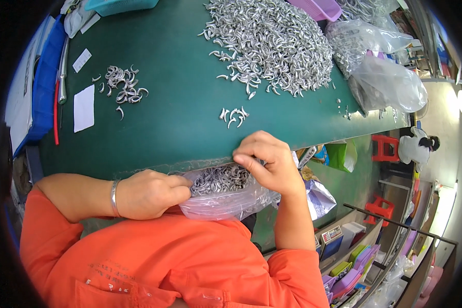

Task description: The person picks small, silver, curved metal pieces from a large pile on a green table and places them one by one into a clear plastic bag. The person uses both hands to gather and transfer the parts, occasionally adjusting the bag's position.

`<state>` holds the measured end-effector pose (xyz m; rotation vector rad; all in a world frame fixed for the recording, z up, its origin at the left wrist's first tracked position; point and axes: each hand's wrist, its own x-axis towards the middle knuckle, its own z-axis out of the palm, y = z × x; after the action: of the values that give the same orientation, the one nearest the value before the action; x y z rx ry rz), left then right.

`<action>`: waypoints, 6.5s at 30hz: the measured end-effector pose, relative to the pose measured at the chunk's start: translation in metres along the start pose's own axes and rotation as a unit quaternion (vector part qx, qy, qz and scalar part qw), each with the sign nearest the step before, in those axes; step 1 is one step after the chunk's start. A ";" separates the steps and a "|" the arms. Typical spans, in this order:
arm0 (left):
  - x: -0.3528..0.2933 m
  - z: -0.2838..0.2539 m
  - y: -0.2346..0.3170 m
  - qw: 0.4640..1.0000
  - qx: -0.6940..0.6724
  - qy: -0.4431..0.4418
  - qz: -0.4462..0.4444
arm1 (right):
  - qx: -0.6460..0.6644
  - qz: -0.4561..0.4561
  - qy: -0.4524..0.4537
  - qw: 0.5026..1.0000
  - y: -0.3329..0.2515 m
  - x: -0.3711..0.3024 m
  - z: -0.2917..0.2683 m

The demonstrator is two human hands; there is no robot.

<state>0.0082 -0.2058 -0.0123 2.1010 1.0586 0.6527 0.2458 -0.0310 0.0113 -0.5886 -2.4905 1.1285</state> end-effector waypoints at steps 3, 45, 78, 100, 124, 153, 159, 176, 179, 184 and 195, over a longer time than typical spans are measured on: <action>0.000 -0.001 0.001 0.999 0.023 -0.033 -0.012 | -0.147 -0.006 0.154 0.977 0.000 0.013 0.019; 0.000 -0.001 0.001 1.000 0.004 -0.002 0.001 | 0.020 -0.074 -0.122 0.990 -0.001 0.016 0.002; 0.001 -0.001 0.000 1.000 -0.016 -0.004 0.012 | -0.155 -0.092 0.044 0.983 0.028 0.084 0.005; 0.000 -0.002 0.001 1.000 0.011 -0.016 -0.002 | -0.069 0.039 0.110 0.991 0.012 0.010 0.006; 0.000 -0.002 0.000 1.000 0.004 -0.023 0.002 | -0.089 0.035 0.166 0.981 0.012 0.007 0.003; 0.002 0.008 -0.001 1.000 0.001 -0.019 0.020 | 0.364 0.117 -0.037 0.923 -0.066 0.238 0.022; 0.007 0.019 -0.012 0.998 -0.004 -0.010 0.058 | 0.160 0.055 0.048 0.984 -0.077 0.239 0.018; 0.028 0.044 -0.030 0.996 0.044 0.041 0.058 | -0.224 -0.048 -0.030 0.973 0.004 0.042 0.030; 0.032 0.045 -0.034 0.996 0.048 0.041 0.058 | -0.258 -0.110 -0.060 0.958 -0.003 0.059 0.041; 0.017 0.028 -0.017 0.997 0.008 0.050 0.060 | -0.255 -0.128 0.007 0.958 -0.002 0.080 0.044; 0.044 0.059 -0.052 0.981 0.152 -0.007 0.124 | -0.199 -0.204 0.002 0.959 -0.014 0.050 0.043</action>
<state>0.0468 -0.1675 -0.0838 2.5264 0.9449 0.6244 0.1796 -0.0410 0.0017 -0.1537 -2.6805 0.4767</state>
